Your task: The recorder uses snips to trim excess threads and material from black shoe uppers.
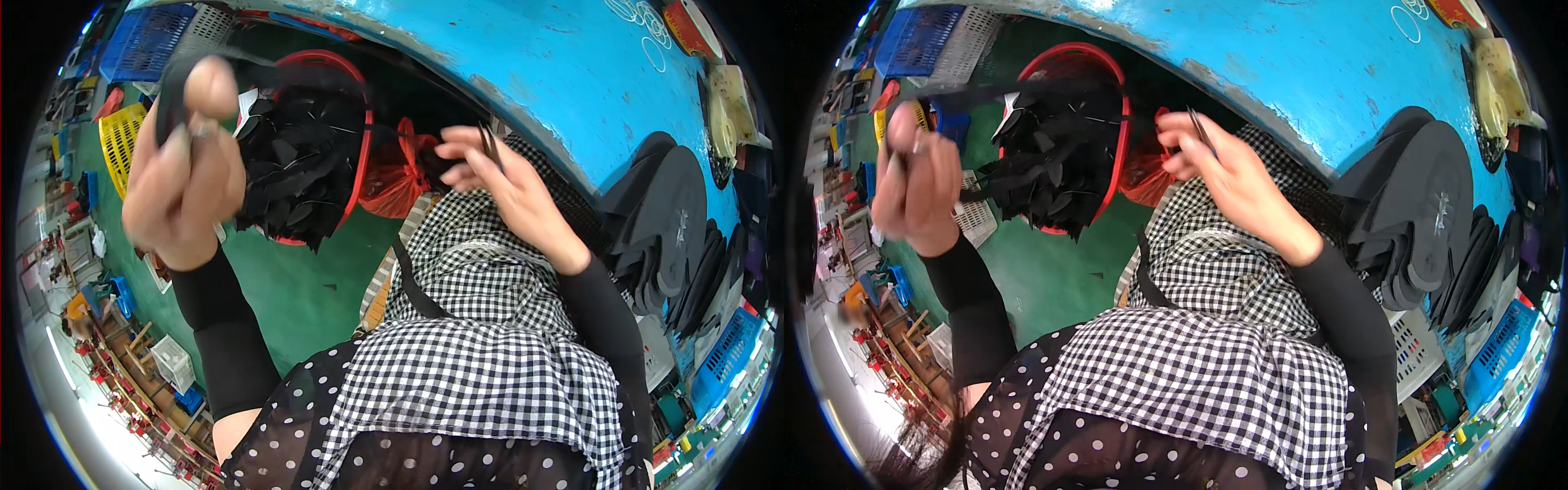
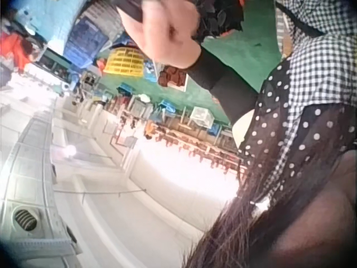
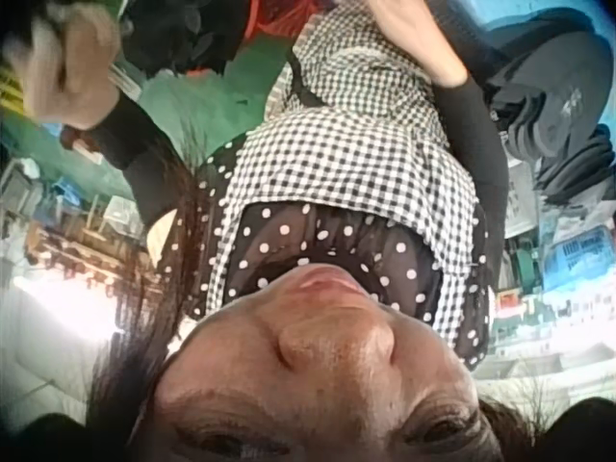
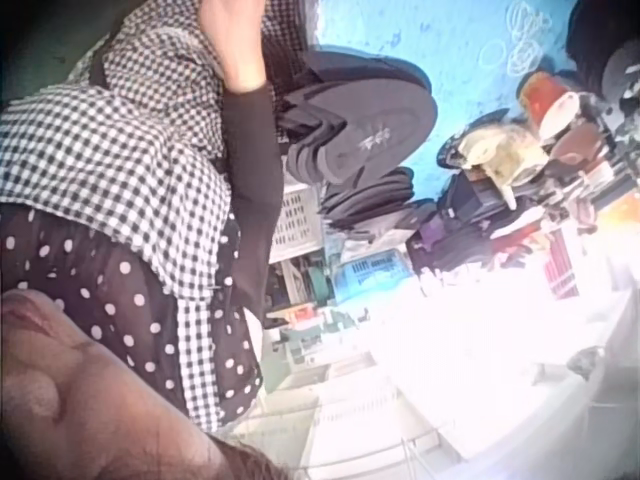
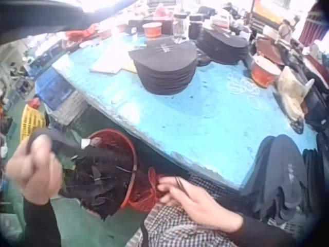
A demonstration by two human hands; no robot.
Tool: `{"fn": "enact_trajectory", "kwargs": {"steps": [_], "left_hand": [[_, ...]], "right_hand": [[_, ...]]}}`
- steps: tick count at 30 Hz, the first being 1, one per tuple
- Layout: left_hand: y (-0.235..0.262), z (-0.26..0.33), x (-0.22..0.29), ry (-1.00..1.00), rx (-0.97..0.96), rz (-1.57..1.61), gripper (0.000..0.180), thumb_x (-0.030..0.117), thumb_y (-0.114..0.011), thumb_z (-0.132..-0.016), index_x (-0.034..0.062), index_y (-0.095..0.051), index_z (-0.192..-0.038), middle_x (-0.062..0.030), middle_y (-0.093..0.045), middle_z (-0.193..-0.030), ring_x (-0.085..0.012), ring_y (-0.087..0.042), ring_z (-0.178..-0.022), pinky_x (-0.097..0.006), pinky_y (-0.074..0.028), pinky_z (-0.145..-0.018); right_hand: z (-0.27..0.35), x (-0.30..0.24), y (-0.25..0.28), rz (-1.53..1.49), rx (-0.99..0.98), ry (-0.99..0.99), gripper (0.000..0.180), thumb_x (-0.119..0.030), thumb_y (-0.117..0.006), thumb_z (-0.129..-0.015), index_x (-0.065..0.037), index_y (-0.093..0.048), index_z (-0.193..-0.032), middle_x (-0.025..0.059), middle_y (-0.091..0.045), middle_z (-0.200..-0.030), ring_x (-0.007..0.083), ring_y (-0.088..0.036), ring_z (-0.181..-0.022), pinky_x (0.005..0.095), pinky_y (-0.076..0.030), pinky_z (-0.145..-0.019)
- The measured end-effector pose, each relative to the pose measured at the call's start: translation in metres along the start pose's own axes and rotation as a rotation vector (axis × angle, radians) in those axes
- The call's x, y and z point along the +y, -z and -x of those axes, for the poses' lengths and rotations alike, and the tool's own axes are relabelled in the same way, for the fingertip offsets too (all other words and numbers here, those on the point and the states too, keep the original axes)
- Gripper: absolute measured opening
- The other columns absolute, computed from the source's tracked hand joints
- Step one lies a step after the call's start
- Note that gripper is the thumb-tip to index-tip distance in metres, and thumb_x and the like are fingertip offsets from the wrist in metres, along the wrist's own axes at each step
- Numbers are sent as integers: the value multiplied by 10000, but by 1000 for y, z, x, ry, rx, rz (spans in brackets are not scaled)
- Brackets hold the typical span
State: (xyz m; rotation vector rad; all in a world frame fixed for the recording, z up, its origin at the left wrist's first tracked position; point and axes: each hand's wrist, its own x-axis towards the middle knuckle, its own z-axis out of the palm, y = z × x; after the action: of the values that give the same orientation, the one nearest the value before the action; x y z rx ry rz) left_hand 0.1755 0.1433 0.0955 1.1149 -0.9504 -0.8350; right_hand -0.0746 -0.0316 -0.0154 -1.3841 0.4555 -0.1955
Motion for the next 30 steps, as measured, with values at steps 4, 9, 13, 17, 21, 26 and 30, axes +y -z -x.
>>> {"fn": "enact_trajectory", "kwargs": {"steps": [4,9,13,17,21,26,30], "left_hand": [[-4,-11,14,-111,-1106,349,86,132,-612,-857,66,-601,-912,-35,-555,-711,-178,-532,-525,-295,-400,-440],[-53,24,38,-129,-1311,163,180,261,-572,-968,116,-607,-869,0,-535,-646,-154,-534,-493,-284,-349,-393],[-18,-1,-37,402,-1219,-182,517,481,-673,-860,2,-631,-1051,-91,-667,-795,-234,-679,-710,-334,-534,-631],[-5,34,-111,881,-333,250,825,668,-266,-959,-15,-436,-1389,-186,-474,-1411,-272,-470,-1300,-394,-450,-1000],[-36,8,-219,1108,8,514,682,564,-436,-958,-33,-471,-1287,-235,-600,-1209,-270,-645,-1006,-365,-527,-834],[-25,-45,-218,949,284,502,96,98,-510,-939,96,-500,-844,49,-396,-626,-39,-302,-441,-210,-228,-392],[12,-58,-111,680,-49,275,277,115,-471,-982,35,-521,-1242,50,-389,-637,-15,-285,-405,-180,-210,-347]], "right_hand": [[-44,21,-29,-489,-18,-302,492,-249,-338,-1059,-95,-208,-1508,251,-564,-1195,291,-660,-1013,371,-558,-866],[-80,48,-52,-872,143,-462,387,-212,-379,-1051,-32,-396,-1393,171,-618,-1157,190,-662,-942,309,-569,-827],[-62,22,-39,-506,84,-156,259,-201,-495,-992,-41,-586,-1174,56,-677,-998,71,-567,-727,211,-472,-613],[-14,-29,-76,-287,-551,36,195,-169,-476,-991,-58,-614,-1071,-9,-678,-877,70,-570,-668,241,-496,-632],[15,-13,-103,-85,-1007,276,218,-137,-448,-998,0,-587,-1093,96,-686,-916,209,-662,-874,339,-510,-779],[20,-16,-89,-76,-1053,146,235,-140,-449,-995,15,-596,-1094,118,-690,-938,223,-665,-890,324,-507,-808],[24,0,-79,-57,-1009,27,241,-130,-462,-951,16,-622,-1059,116,-689,-940,246,-656,-886,348,-500,-817]]}}
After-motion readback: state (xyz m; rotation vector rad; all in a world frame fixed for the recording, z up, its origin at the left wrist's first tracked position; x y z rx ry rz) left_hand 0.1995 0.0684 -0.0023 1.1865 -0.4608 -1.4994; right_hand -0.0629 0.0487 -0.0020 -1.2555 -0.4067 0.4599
